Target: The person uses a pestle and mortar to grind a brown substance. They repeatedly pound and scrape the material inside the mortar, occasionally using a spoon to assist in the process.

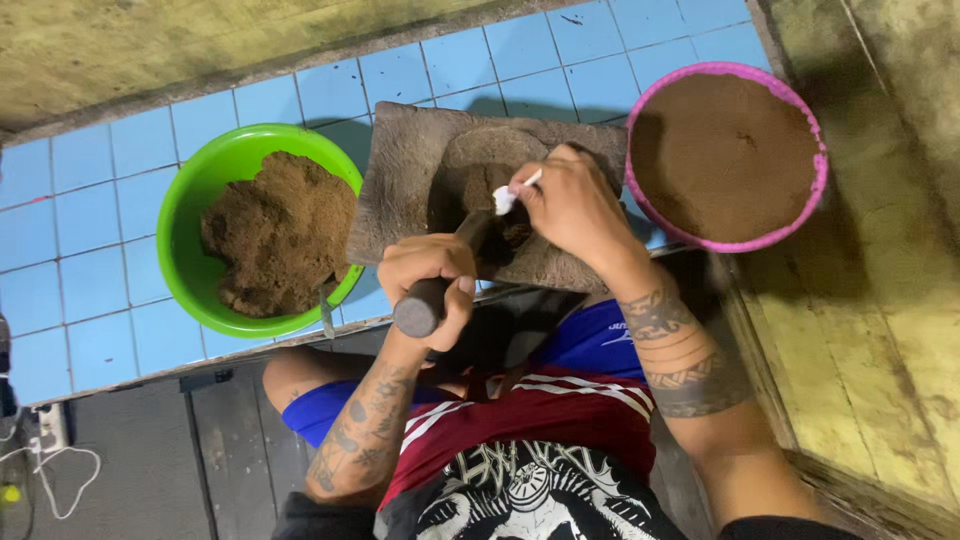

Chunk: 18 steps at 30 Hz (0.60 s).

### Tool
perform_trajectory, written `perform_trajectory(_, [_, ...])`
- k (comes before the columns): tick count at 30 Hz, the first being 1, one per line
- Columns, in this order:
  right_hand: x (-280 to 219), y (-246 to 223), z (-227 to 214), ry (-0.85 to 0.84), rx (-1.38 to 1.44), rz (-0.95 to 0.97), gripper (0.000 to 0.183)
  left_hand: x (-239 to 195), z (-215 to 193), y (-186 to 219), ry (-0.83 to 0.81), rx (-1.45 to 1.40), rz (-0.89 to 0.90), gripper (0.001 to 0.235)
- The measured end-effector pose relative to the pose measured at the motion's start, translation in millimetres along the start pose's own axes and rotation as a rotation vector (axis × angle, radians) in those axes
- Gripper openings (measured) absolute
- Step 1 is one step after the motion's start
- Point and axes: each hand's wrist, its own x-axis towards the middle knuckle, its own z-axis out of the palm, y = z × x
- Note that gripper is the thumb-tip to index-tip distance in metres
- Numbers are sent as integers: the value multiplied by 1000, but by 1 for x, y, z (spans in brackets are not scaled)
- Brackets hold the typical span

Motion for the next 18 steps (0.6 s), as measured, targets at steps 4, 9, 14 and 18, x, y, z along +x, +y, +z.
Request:
perform_trajectory(4, [14,19,8,237,2,-121,8,18,-2,15,46,39,43,35])
perform_trajectory(9, [11,20,14,267,34,-164,19,49,3,61,-71,109,-53,31])
perform_trajectory(14, [18,5,4,125,127,-91,14,55,3,28,-34,63,-55,27])
perform_trajectory(18, [20,19,8,211,61,-137,26,33,-1,-30,24,0,-100,33])
